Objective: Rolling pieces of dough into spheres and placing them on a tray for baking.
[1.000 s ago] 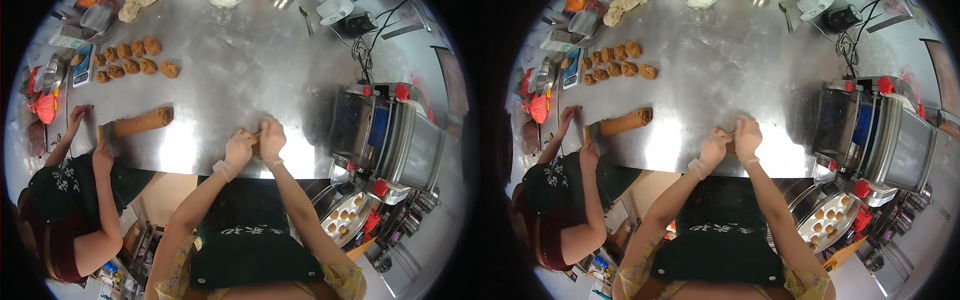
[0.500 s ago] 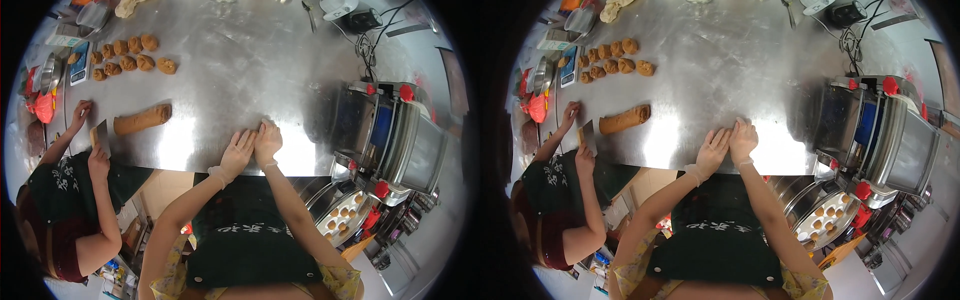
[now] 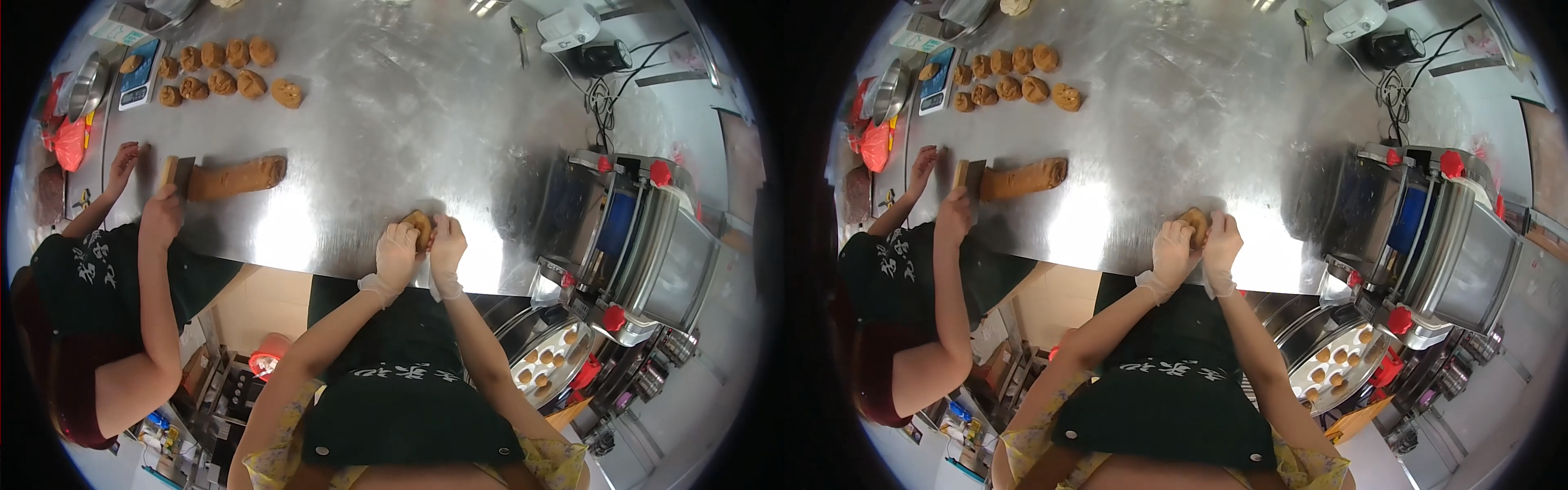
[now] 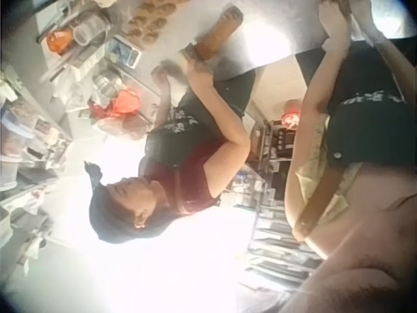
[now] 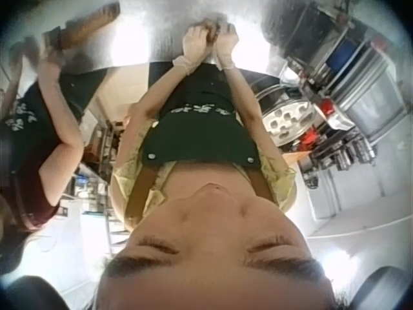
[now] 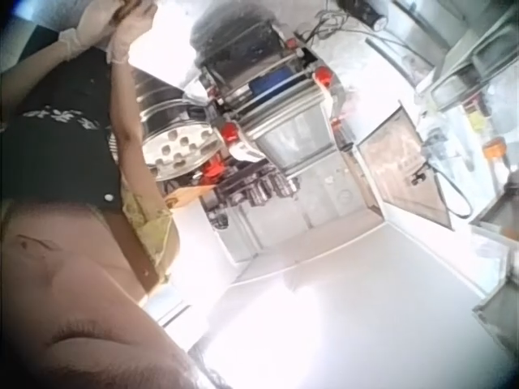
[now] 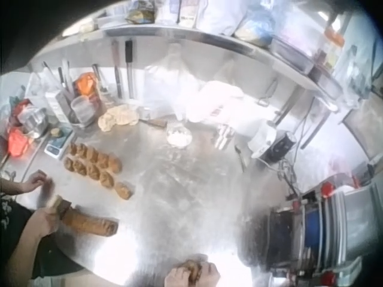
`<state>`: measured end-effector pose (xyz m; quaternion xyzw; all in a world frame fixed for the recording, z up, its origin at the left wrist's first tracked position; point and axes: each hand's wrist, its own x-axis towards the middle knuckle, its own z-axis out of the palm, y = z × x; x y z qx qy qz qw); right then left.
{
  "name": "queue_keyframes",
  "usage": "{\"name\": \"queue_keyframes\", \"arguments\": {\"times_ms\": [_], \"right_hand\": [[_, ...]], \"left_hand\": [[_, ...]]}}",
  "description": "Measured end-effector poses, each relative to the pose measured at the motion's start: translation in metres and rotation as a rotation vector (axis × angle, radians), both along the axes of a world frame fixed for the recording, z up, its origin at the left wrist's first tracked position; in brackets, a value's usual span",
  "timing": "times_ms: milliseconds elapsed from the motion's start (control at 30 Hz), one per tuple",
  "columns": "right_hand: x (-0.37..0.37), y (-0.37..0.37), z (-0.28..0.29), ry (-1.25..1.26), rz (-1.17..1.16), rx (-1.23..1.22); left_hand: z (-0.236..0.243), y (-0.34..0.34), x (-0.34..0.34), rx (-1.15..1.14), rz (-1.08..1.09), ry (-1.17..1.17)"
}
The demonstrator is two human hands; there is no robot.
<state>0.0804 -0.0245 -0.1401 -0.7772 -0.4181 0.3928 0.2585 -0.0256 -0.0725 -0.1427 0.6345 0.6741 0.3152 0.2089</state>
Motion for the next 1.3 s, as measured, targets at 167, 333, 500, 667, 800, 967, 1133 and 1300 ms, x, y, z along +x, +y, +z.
{"name": "queue_keyframes", "arguments": {"times_ms": [167,333,500,667,800,967,1133,1300], "right_hand": [[-0.035,0.042,0.001,-0.517,0.671,0.663],[-0.038,0.071,-0.020,-0.698,0.736,0.602],[-0.036,0.053,-0.008,-0.529,0.549,0.487],[-0.032,0.057,-0.016,-0.667,0.553,0.485],[-0.029,0.069,-0.025,-0.643,0.575,0.468],[-0.032,0.035,-0.003,-0.665,0.508,0.494],[-0.010,0.062,-0.024,-0.607,0.455,0.538],[-0.012,0.052,-0.015,-0.600,0.418,0.503]], "left_hand": [[-0.011,-0.008,0.000,-0.163,0.119,-0.099],[0.005,0.008,-0.012,0.056,0.084,-0.144],[-0.002,0.013,-0.018,0.070,0.054,-0.125],[-0.002,0.016,-0.009,0.027,0.074,-0.066],[-0.003,0.016,-0.020,0.011,0.068,-0.200],[-0.019,0.018,-0.026,0.002,-0.139,-0.175],[-0.003,0.015,-0.010,-0.103,0.090,-0.363],[-0.012,0.013,-0.001,-0.320,0.306,-0.680]]}}
